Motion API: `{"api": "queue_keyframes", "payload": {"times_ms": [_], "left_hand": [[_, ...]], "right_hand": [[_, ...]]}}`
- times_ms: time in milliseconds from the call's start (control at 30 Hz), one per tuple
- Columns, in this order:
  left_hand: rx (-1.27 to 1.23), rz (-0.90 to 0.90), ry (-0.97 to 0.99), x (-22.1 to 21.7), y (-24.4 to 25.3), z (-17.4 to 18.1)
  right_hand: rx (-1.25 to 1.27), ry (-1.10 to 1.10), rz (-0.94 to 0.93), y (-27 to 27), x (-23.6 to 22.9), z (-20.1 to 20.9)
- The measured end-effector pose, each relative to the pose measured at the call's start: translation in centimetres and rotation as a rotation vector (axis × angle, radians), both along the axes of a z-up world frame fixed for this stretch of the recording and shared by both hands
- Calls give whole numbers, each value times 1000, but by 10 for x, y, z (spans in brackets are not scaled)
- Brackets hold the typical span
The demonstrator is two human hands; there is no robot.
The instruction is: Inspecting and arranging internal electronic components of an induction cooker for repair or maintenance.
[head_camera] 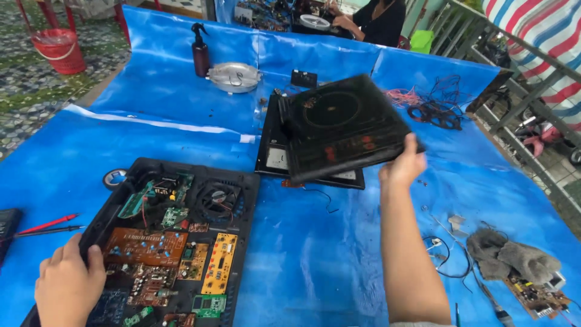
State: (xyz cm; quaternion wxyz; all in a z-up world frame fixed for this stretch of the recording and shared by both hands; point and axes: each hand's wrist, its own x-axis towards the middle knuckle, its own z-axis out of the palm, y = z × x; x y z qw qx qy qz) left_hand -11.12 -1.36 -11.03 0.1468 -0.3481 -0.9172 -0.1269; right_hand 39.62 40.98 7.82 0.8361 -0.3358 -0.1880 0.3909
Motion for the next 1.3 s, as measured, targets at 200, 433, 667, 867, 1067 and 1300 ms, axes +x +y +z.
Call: {"api": "queue_keyframes", "payload": {"times_ms": [200,433,667,867,1067,1300], "left_hand": [[90,-50,-72,9,-2,18],[110,-92,-55,19,-5,28],[169,-151,-27,20,-8,26],[146,-161,-44,14,-7,21],[151,-172,-17,15,-8,19],[136,-184,-75,20,-13,31]], "right_hand": [[199,-898,-387,-66,69,77],[398,-1419,-242,-303,124,115],[-337,-2002,-551,-421,152,58],[-363,-2374,448,-473,-50,137],[649,-2235,702,-499,-25,-52],[580,-2192,814,-419,-9,-126]]}}
